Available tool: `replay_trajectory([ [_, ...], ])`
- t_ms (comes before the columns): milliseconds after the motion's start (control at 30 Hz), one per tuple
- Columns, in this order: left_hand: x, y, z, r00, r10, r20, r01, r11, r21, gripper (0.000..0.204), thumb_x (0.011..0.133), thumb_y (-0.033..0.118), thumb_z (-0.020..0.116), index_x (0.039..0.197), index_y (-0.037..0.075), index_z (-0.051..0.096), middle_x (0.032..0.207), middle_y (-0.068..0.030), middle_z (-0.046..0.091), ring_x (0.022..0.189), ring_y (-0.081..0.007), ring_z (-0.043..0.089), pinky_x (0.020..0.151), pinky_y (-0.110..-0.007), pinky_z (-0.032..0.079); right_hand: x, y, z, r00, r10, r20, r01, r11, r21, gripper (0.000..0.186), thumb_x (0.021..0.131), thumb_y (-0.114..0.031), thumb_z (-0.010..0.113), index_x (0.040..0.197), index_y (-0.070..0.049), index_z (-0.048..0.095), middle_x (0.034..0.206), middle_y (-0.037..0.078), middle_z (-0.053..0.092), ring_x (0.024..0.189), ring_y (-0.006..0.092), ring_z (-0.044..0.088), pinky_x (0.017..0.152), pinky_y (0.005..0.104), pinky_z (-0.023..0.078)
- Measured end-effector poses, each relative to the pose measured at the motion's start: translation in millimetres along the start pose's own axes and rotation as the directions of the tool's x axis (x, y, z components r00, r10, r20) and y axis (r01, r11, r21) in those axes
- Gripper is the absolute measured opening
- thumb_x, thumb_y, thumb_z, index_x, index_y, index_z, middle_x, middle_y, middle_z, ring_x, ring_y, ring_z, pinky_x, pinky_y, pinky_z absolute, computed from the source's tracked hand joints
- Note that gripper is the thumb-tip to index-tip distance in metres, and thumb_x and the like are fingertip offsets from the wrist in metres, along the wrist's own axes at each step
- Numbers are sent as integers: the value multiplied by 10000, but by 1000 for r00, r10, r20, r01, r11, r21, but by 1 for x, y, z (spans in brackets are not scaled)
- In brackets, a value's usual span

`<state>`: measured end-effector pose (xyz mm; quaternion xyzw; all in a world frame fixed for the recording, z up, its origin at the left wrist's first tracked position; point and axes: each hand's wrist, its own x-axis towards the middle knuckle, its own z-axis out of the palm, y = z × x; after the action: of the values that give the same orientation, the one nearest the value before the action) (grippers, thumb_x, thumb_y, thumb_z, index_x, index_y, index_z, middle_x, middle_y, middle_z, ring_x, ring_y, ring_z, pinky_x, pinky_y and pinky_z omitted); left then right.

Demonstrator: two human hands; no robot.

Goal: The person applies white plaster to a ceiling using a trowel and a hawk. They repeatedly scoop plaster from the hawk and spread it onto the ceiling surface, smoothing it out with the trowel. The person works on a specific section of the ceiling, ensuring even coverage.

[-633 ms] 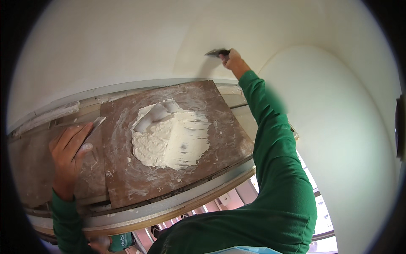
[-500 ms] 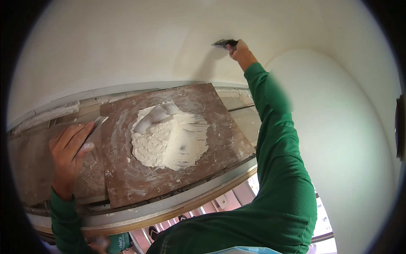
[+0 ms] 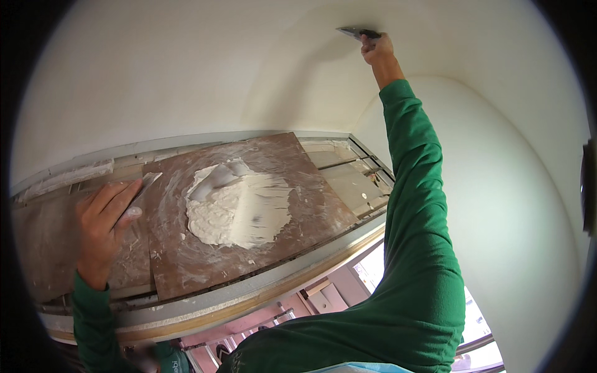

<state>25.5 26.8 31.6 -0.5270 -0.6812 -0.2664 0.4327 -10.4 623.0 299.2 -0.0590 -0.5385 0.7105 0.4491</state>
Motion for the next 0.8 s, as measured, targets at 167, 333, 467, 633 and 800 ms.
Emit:
replay_trajectory([
  [167,0,7,-3,1000,-12,-9,12,1000,-28,368,783,215,670,1049,-39,659,861,-136,609,695,-278,582,599,-359,459,-30,-36,-3,989,-147,-29,149,986,80,308,970,-334,356,1120,-104,496,979,86,633,699,167,626,515,249,342],
  [333,-3,16,-7,999,-47,-19,46,999,-26,354,790,198,672,1071,-18,663,861,-136,609,705,-280,581,612,-357,459,-59,-70,-13,952,-307,8,304,946,116,322,975,-338,322,1119,-117,509,1020,47,612,774,162,620,550,248,348],
  [467,-5,15,-4,998,-43,-50,40,998,-56,347,813,210,662,1086,-4,663,893,-145,622,738,-297,600,644,-358,476,-83,-98,-21,927,-376,11,371,917,145,339,980,-343,297,1132,-121,503,1006,45,595,801,165,612,562,252,340],
  [633,-6,16,-1,998,-66,-22,64,994,-88,329,845,211,642,1097,-1,657,934,-157,634,788,-319,622,678,-353,492,-109,-135,-42,910,-414,5,406,894,190,349,985,-318,299,1140,-65,482,1015,86,589,822,176,602,588,260,369],
  [800,-15,17,3,951,-309,-19,301,939,-167,331,907,231,614,1089,-44,640,968,-136,658,821,-298,628,736,-349,490,-165,-117,-62,878,-479,9,456,841,292,249,970,-170,366,1119,-27,505,1024,97,601,857,201,601,644,308,430],
])
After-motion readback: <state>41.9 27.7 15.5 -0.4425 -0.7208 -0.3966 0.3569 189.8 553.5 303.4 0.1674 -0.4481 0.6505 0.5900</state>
